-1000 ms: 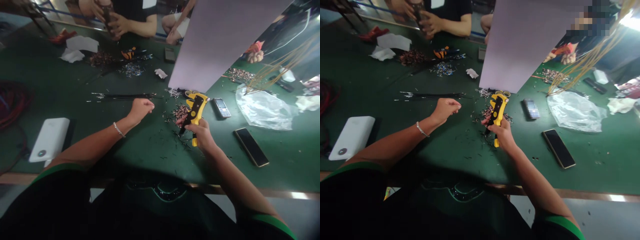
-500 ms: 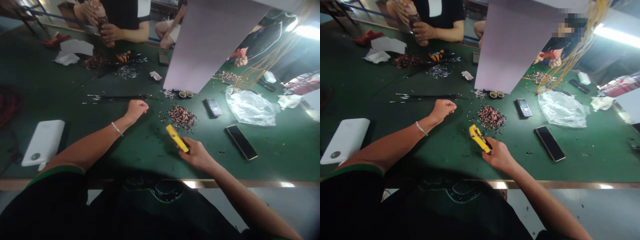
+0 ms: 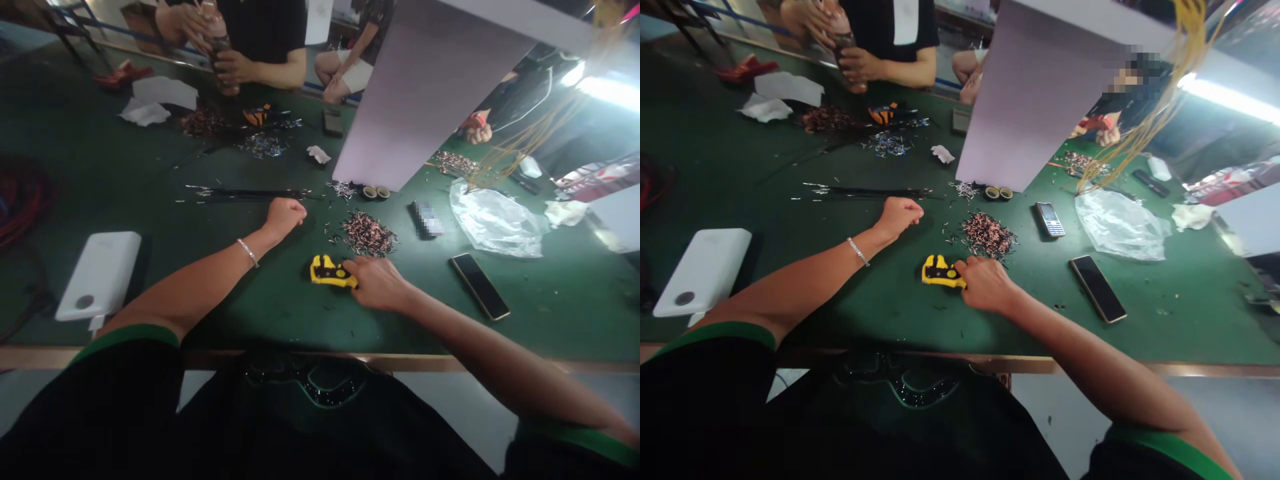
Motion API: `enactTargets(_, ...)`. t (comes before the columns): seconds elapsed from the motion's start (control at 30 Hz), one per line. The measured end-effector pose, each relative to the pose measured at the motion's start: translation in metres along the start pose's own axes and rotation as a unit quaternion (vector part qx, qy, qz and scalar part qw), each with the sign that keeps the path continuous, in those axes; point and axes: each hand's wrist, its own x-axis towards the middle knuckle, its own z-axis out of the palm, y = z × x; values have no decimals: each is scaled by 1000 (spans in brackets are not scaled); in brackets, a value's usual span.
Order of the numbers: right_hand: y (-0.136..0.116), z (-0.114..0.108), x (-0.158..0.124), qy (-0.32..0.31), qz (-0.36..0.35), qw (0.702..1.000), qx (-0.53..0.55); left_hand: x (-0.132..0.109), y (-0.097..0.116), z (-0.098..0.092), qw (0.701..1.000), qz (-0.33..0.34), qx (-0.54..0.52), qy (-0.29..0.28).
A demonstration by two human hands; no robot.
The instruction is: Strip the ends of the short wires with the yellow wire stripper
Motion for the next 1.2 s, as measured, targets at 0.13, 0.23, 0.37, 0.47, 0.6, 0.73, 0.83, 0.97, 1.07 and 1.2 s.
enactTargets(0.13,44,0,15,-11,91,995,-40,0,2,2,1000,-15,3,3)
enactTargets(0.23,64,0,8,-10,136,989,-62,1,1,3,1000,-14,-4,5)
enactTargets(0.37,55,7,-24,7,109,992,-57,2,-1,3,1000,-15,-20,-7)
enactTargets(0.47,39,17,-46,-4,32,998,-54,2,-2,2,1000,-9,-24,-13)
enactTargets(0.6,49,27,-55,-2,13,996,-89,0,-2,0,1000,5,-6,-9)
enactTargets(0.73,85,32,-57,14,115,988,-101,-2,-1,-3,999,20,22,-16)
enactTargets(0.83,100,37,-64,42,179,982,-52,0,-4,-4,998,30,44,-17)
enactTargets(0.97,96,46,-73,86,221,968,77,2,-8,-5,996,60,62,-29)
enactTargets(1.07,91,54,-76,97,239,957,133,1,-9,-5,994,75,71,-47)
enactTargets(1.2,84,60,-85,86,223,959,152,-4,-7,-3,991,79,80,-69)
